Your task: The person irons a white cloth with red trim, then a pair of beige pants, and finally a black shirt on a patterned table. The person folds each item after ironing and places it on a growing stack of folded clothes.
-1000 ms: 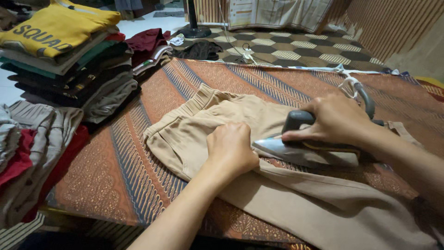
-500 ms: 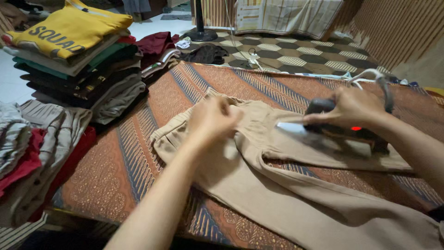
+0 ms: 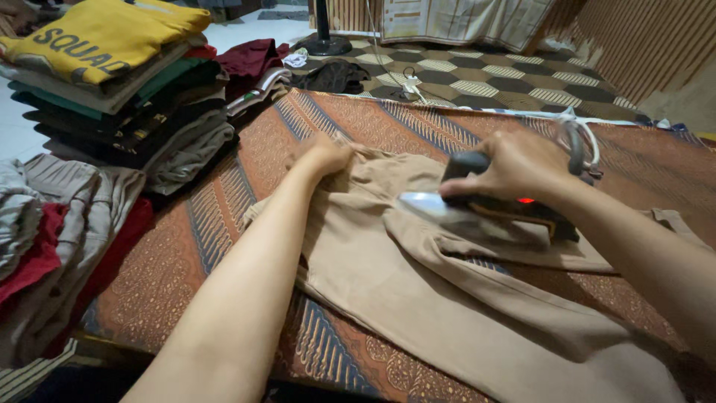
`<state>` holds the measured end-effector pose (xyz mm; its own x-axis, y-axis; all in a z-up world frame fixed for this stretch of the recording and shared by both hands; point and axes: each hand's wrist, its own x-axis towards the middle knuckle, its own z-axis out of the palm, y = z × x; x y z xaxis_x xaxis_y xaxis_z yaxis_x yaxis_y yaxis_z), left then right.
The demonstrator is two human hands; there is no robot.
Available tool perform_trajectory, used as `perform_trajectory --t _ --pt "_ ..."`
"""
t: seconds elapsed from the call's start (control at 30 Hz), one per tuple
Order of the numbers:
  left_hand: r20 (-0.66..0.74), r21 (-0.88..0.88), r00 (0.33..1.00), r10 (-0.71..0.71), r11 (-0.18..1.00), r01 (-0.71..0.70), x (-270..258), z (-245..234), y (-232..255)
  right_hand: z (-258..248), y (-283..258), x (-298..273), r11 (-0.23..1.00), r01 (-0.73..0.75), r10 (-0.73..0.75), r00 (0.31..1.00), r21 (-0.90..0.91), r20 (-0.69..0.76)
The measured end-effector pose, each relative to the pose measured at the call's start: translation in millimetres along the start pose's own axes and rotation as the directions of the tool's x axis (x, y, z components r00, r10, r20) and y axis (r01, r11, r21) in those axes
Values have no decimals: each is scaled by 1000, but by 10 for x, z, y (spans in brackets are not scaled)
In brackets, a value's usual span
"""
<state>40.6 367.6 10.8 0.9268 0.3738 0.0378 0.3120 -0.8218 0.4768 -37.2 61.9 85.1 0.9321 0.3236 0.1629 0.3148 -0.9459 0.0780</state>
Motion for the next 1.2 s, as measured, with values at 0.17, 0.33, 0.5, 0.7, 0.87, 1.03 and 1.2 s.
perform_trajectory --t 0.17,0.33,0.5,0.7,0.87,1.03,1.2 --pt "-229 -235 965 126 955 -181 -33 88 -171 100 -196 -121 999 -48 47 984 -2 -171" --pt "-358 -280 897 259 887 -368 -57 -13 -238 132 -487 175 998 -61 51 962 -30 -270" --pt "-435 -278 880 191 901 -333 -80 -12 -366 141 -958 447 1000 -21 22 978 6 -207" --pt "-290 -280 957 24 954 -109 -121 -14 -351 122 -616 310 993 113 -116 976 -27 -183" --pt "-70 -65 995 -77 995 73 -450 -247 -17 140 -146 179 999 -43 37 976 -24 -216" --pt "-186 -112 979 84 988 -106 -285 49 -22 127 -180 244 992 -110 94 974 -65 -206" --pt "-458 -246 872 172 918 -311 -334 264 -178 177 -673 480 992 -114 96 962 -57 -254"
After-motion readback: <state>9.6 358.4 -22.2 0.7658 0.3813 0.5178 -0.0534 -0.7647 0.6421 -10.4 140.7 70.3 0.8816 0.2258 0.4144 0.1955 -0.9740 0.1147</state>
